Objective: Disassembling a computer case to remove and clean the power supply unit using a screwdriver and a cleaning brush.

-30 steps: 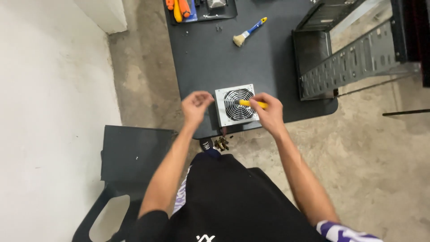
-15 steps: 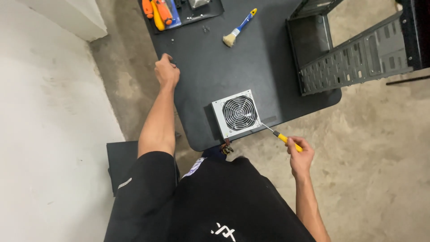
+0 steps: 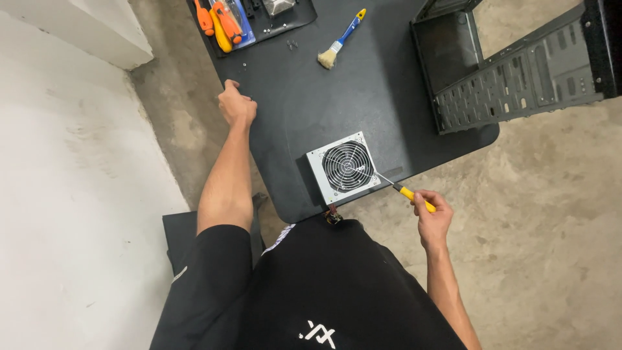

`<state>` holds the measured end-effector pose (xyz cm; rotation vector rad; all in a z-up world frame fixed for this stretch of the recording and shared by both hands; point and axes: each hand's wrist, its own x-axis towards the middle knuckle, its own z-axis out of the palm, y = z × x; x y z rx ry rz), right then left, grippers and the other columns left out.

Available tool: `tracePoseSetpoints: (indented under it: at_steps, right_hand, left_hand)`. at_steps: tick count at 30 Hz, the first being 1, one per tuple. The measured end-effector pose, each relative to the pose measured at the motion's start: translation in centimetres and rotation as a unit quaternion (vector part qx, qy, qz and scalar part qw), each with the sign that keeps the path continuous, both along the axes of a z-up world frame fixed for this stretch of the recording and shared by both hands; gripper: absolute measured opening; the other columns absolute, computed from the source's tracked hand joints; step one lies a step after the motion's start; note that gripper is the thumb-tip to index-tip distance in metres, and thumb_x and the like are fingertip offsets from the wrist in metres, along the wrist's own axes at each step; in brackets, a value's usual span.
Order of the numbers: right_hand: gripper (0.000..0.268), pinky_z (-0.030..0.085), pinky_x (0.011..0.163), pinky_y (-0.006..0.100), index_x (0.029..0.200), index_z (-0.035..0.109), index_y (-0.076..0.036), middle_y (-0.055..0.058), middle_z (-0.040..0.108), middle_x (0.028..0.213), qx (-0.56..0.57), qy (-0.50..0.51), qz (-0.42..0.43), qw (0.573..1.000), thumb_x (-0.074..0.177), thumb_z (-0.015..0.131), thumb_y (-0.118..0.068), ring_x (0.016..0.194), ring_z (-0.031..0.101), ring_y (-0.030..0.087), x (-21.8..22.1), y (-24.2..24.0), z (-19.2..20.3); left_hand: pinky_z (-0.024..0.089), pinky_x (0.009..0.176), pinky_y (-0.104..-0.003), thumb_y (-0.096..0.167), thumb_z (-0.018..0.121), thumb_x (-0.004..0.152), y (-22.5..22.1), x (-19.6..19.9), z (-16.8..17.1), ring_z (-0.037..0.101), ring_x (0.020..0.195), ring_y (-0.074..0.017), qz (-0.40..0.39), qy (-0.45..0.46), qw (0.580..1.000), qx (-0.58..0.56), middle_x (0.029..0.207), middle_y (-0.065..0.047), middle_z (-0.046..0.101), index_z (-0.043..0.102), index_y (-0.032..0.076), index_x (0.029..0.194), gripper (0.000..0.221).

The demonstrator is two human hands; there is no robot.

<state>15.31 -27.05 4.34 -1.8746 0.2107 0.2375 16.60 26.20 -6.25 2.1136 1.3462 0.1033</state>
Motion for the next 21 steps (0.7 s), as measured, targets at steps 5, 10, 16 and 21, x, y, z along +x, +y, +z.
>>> tracePoseSetpoints:
  at_steps: [5,10,16,21]
  right_hand:
    - [0.008,0.046,0.061,0.025,0.106,0.075,-0.005,0.011,0.068,0.076,-0.001,-0.006,0.01,1.0,0.099,0.077,-0.009,0.057,0.051,0.01,0.7,-0.2,-1.4]
    - [0.012,0.048,0.063,0.024,0.104,0.076,-0.006,0.01,0.068,0.076,0.013,-0.021,-0.012,1.0,0.095,0.082,-0.011,0.06,0.053,0.008,0.7,0.9,1.2]
    - [0.018,0.051,0.065,0.025,0.105,0.078,-0.004,0.01,0.068,0.079,0.034,-0.048,0.019,0.998,0.09,0.087,-0.011,0.064,0.057,0.01,1.6,2.1,4.6]
    - [0.013,0.052,0.06,0.026,0.103,0.08,-0.006,0.01,0.07,0.071,-0.017,-0.121,0.215,0.969,0.092,0.085,-0.009,0.056,0.064,0.015,5.9,2.0,6.3]
  left_hand:
    - [0.059,0.096,-0.046,-0.002,0.082,0.075,-0.2,0.1,-0.1,0.078,0.096,-0.026,-0.003,0.009,1.0,0.017,0.08,0.0,0.077,0.058,0.011,0.122,0.055]
    - [0.06,0.095,-0.047,-0.003,0.08,0.075,-1.1,-0.7,0.4,0.078,0.094,-0.0261,-0.003,-0.018,1.0,0.022,0.084,-0.002,0.078,0.057,0.009,0.126,0.057]
    - [0.061,0.08,-0.042,-0.005,0.072,0.075,-5.9,-2.9,-1.8,0.078,0.083,-0.0237,0.083,-0.179,0.978,0.066,0.084,-0.002,0.077,0.06,0.016,0.119,0.05]
    - [0.054,0.076,-0.041,-0.008,0.063,0.08,-19.3,-5.4,7.5,0.07,0.083,-0.0298,0.011,-0.346,0.929,0.13,0.088,-0.007,0.07,0.067,0.014,0.106,0.034]
